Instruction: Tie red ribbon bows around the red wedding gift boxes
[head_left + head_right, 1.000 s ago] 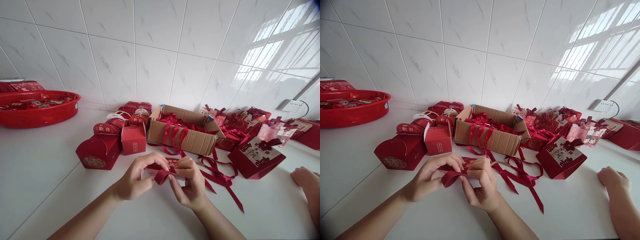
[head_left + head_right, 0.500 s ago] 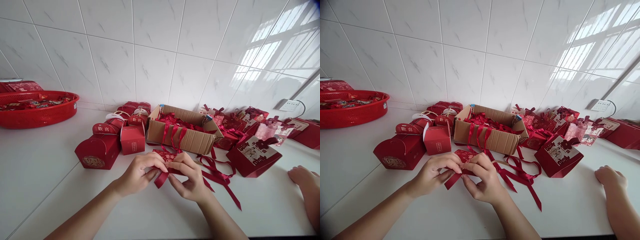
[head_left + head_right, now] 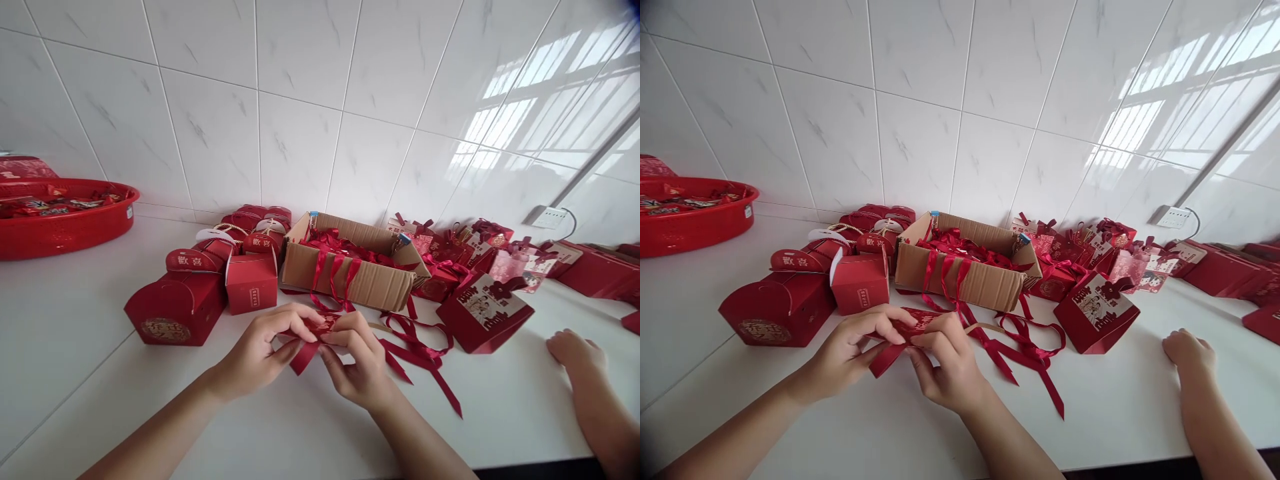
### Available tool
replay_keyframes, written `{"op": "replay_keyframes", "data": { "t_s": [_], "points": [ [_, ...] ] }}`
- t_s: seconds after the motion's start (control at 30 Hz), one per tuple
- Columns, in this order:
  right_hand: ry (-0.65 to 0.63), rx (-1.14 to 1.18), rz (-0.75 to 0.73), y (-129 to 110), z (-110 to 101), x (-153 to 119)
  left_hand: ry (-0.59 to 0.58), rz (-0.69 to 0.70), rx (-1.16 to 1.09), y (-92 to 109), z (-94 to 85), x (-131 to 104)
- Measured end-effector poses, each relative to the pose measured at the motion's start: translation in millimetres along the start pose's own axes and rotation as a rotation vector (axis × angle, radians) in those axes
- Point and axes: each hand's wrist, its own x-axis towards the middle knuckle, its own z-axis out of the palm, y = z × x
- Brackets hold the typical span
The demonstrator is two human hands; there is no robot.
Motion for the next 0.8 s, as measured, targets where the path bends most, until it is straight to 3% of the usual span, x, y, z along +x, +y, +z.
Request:
{"op": "replay_keyframes", "data": {
  "t_s": [0.27, 0.5, 0.8],
  "points": [
    [0.038, -0.02, -0.012, 0, 3, 2, -0.008, -0.012, -0.027, 3, 1.2, 3],
    [0.074, 0.006, 0.002, -2, 4, 0, 0.142, -0.054, 0.036, 1, 7.8, -2],
    [0.052, 0.072, 0.038, -8, 3, 3, 0.115, -0.125, -0.043, 7, 8.0, -1]
  ]
}}
